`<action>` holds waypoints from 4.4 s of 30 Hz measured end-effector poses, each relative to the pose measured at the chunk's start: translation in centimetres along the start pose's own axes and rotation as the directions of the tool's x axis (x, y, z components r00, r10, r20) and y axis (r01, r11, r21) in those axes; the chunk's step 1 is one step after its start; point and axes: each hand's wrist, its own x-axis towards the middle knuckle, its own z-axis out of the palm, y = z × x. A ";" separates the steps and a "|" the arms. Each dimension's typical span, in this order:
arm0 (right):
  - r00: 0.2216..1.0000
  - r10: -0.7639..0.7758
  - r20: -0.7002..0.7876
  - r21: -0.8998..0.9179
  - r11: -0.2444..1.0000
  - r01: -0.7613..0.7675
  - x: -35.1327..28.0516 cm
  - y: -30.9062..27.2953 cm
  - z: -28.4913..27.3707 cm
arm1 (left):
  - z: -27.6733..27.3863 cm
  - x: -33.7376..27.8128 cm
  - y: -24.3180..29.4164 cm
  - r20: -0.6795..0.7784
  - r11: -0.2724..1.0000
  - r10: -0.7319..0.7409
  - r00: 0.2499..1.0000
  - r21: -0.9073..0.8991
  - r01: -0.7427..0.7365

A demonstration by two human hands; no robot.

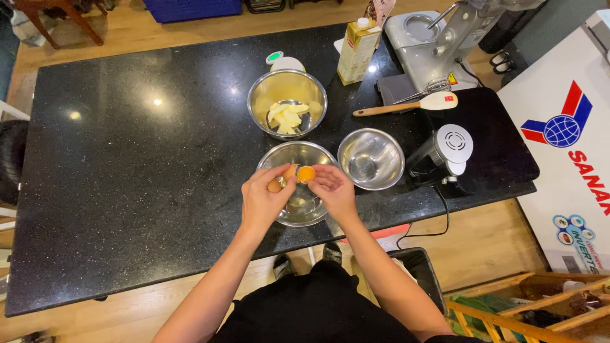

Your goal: Cracking eggs into bowls at a bakery kitchen station.

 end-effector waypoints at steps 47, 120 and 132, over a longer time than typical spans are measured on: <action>0.962 0.029 -0.271 -0.046 0.998 -0.043 3.2 -1.2 -11.1 | 0.7 -0.6 -6.5 -0.131 0.990 0.116 0.985 -0.062 -0.125; 0.962 -0.264 0.073 -0.542 0.799 0.260 -6.8 -5.8 -1.9 | 6.7 -3.0 0.7 0.566 0.732 -0.279 0.776 -0.398 0.553; 0.775 -0.496 0.392 -0.714 0.367 0.596 -3.9 -8.0 -2.5 | 4.7 -2.3 -2.0 0.386 0.899 -0.379 0.841 -0.064 0.434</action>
